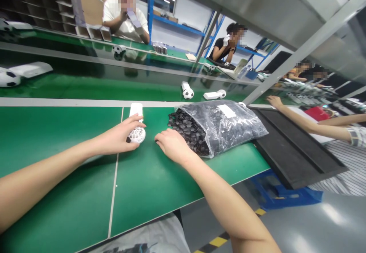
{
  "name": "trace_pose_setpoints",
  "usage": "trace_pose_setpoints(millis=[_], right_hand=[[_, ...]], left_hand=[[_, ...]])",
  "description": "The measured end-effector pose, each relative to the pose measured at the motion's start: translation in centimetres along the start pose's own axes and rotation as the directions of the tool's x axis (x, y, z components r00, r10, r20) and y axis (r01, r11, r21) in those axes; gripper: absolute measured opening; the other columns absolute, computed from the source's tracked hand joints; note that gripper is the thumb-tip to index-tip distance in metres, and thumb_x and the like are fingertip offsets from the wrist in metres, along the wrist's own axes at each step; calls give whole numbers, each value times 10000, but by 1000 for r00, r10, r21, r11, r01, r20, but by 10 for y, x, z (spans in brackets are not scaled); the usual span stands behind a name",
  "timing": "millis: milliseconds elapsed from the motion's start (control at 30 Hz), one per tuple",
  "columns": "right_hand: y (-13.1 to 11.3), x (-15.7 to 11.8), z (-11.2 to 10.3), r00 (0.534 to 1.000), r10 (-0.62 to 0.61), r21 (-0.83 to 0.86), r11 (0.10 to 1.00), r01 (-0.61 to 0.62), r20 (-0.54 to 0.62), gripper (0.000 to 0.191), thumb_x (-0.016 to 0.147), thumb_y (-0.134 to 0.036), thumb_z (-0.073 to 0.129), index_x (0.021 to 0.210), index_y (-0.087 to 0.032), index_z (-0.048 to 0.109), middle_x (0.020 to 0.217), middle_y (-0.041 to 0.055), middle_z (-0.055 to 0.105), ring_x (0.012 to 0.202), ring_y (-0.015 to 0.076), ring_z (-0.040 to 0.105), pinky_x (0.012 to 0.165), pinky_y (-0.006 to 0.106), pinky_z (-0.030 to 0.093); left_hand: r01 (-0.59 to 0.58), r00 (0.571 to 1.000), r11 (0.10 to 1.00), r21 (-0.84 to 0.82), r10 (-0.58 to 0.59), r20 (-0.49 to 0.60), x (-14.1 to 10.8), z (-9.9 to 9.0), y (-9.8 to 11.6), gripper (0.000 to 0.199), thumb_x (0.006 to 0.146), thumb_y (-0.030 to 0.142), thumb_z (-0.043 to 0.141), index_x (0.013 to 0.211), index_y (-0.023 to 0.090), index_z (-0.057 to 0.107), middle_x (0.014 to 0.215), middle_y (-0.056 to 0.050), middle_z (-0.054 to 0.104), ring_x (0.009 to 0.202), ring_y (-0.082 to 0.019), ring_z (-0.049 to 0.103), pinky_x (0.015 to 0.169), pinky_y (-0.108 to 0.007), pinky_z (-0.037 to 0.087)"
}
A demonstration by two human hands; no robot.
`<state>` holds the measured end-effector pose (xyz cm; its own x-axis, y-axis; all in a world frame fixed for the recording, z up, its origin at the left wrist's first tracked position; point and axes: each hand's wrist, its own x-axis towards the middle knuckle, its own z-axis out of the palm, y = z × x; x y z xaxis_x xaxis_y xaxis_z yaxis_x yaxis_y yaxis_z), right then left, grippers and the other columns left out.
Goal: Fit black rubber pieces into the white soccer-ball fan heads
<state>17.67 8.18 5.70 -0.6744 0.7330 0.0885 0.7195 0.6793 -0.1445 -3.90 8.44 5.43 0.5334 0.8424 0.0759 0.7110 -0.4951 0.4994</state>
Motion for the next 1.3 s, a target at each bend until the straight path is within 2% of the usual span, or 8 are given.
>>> trace_pose_setpoints(millis=[167,333,633,900,967,1133,1200,1300], right_hand=[[-12,2,1,980,59,390,921,20,-190,126,826,-219,549,873,-194,663,828,30,638,783,140,564,749,268,435],[-23,10,8,969,190,673,739,-35,-159,105,777,-205,586,875,-186,618,772,-12,628,669,101,542,654,232,436],[-21,23,16,957,266,733,673,-98,-117,57,714,-215,638,726,-169,607,710,-21,557,619,87,479,611,229,409],[-21,30,23,956,293,844,515,-150,-9,145,676,-255,658,695,-171,542,622,-50,510,536,72,433,522,205,370],[-20,31,22,960,281,831,533,-155,-1,149,681,-270,656,703,-171,547,628,-47,524,539,74,448,523,203,380],[15,28,5,915,378,569,787,-237,-141,142,779,-309,558,778,-172,596,700,-15,608,599,95,525,580,215,424],[35,23,-3,875,442,477,823,-308,-198,117,784,-266,544,787,-169,610,714,-4,620,614,105,533,608,231,423],[55,15,-7,869,454,375,854,-361,-197,63,753,-215,582,754,-180,634,702,-2,631,621,118,542,638,250,419]], left_hand=[[-84,996,994,-63,87,33,0,-5,-5,514,653,196,525,1161,152,457,1432,-120,277,1364,-258,100,1094,-432,204],[-96,995,988,-117,98,13,1,-7,-3,511,629,167,526,1137,164,473,1302,-113,451,1361,-246,127,1065,-408,265],[-87,996,983,-160,92,20,1,-8,0,423,699,268,563,1105,171,492,1286,-113,462,1362,-252,121,1066,-419,241],[-86,996,978,-191,89,6,1,-5,1,319,725,263,516,1031,176,492,1338,-121,392,1358,-244,130,1066,-426,230],[-74,996,980,-184,81,29,1,-7,1,335,725,269,505,1046,174,487,1364,-131,362,1361,-252,111,1066,-442,218],[-34,994,990,-136,47,94,0,-12,-2,410,693,268,517,1096,207,473,1434,-125,260,1356,-276,139,1049,-458,242],[-15,997,990,-143,25,71,0,-11,-4,417,704,334,538,1100,218,473,1454,-123,218,1347,-284,177,1038,-459,259],[4,1000,987,-160,0,22,1,-6,-6,404,730,418,527,1076,213,484,1450,-134,228,1336,-290,210,1020,-460,283]])
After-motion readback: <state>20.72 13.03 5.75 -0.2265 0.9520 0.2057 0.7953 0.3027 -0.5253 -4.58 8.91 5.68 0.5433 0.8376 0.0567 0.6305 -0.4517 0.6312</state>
